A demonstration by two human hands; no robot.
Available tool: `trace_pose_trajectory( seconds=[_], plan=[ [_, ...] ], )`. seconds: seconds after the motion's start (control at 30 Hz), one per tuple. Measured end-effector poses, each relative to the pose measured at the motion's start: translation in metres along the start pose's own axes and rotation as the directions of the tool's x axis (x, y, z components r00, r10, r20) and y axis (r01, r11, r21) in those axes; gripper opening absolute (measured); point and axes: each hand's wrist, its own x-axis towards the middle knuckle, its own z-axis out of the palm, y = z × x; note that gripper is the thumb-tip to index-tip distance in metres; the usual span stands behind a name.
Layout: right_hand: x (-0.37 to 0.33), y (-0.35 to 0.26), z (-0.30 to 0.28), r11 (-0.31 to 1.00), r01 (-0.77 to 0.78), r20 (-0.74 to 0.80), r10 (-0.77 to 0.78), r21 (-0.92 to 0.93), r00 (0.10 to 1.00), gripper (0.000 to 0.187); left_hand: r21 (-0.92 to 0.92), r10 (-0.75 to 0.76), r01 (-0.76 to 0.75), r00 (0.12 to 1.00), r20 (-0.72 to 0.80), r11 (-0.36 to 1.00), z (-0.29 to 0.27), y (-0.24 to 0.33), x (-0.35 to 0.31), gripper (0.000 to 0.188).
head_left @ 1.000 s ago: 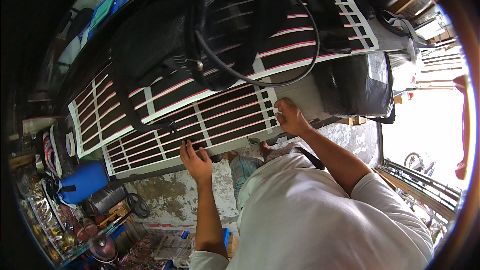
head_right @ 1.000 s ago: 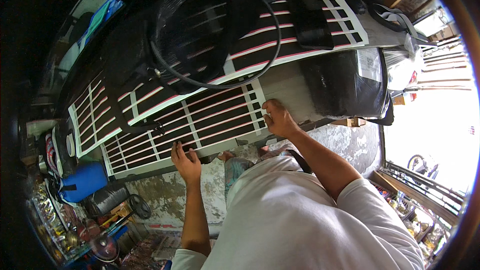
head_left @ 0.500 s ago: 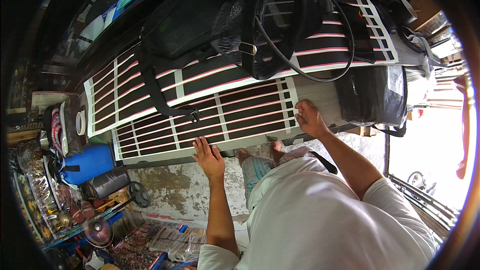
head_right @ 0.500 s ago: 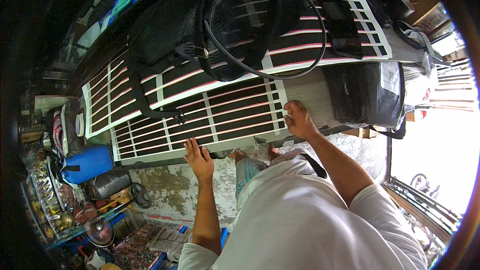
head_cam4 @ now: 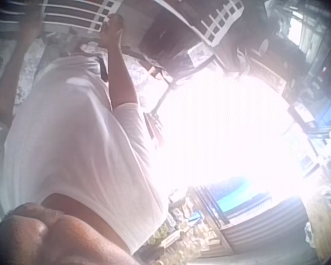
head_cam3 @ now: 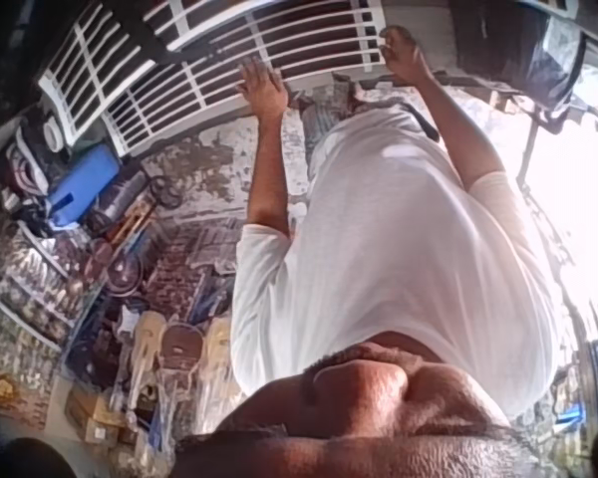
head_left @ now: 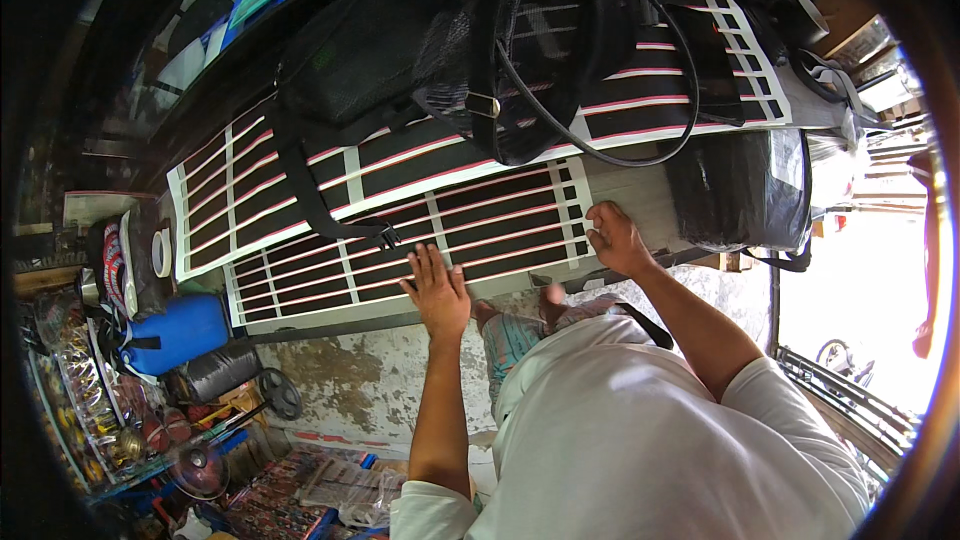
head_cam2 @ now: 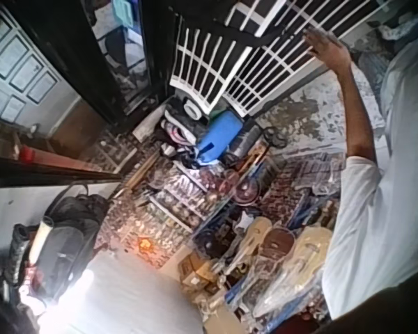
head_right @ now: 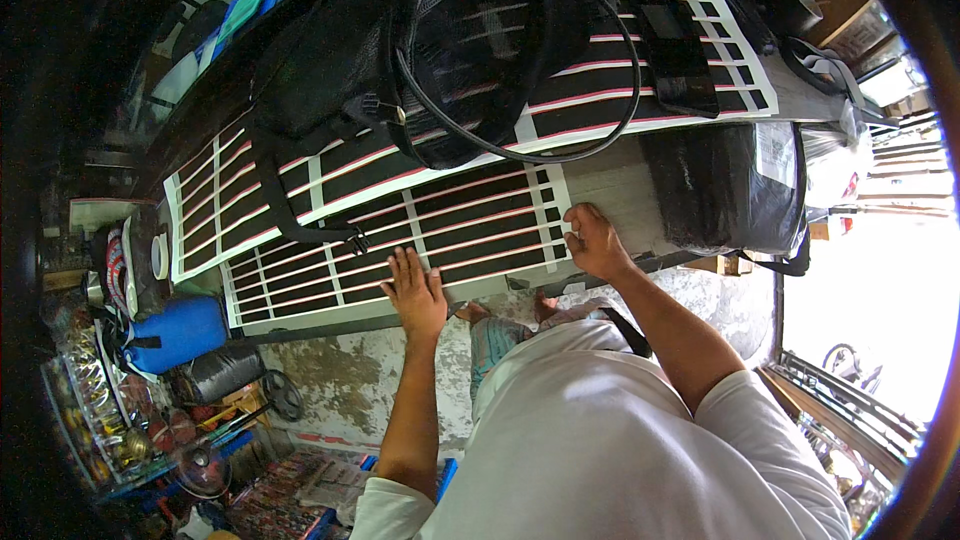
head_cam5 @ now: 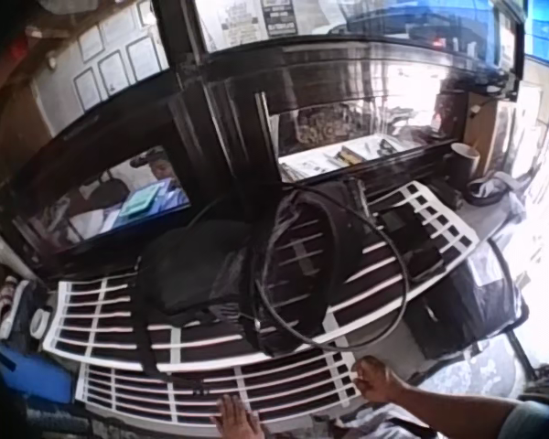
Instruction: The person assembles a white slatted rack by inserting small white plastic connectors into the frame slots. They repeatedly insert and adjust the connectors along the rack's length, then lift and reposition the rack. Finally, they pick up a black bag and place it on a nearby surface.
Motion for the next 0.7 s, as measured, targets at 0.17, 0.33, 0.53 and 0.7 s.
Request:
trace_pose_trajectory(
  seconds=[0.17,0.33,0.53,0.7],
  plan=[
    [0.0,-0.002,-0.002,0.995,-0.08,0.036,0.078,0.052,0.996,0.036,-0.022,0.074,-0.073,0.997,0.027,0.997,0.007,0.036,0.003,0.071],
    [0.0,-0.006,-0.004,0.996,-0.08,0.046,0.079,0.028,0.996,0.039,0.021,0.105,-0.108,0.99,0.097,0.994,0.01,0.06,0.005,0.074],
    [0.0,-0.006,-0.004,1.0,-0.008,0.012,0.007,0.013,1.0,0.039,-0.036,0.093,-0.092,0.995,0.032,0.995,0.016,0.09,0.006,0.081],
    [-0.001,-0.006,-0.005,0.995,-0.083,0.041,0.08,0.055,0.996,0.038,-0.02,0.129,-0.128,0.987,0.098,0.992,0.02,0.117,0.007,0.083]
  ],
)
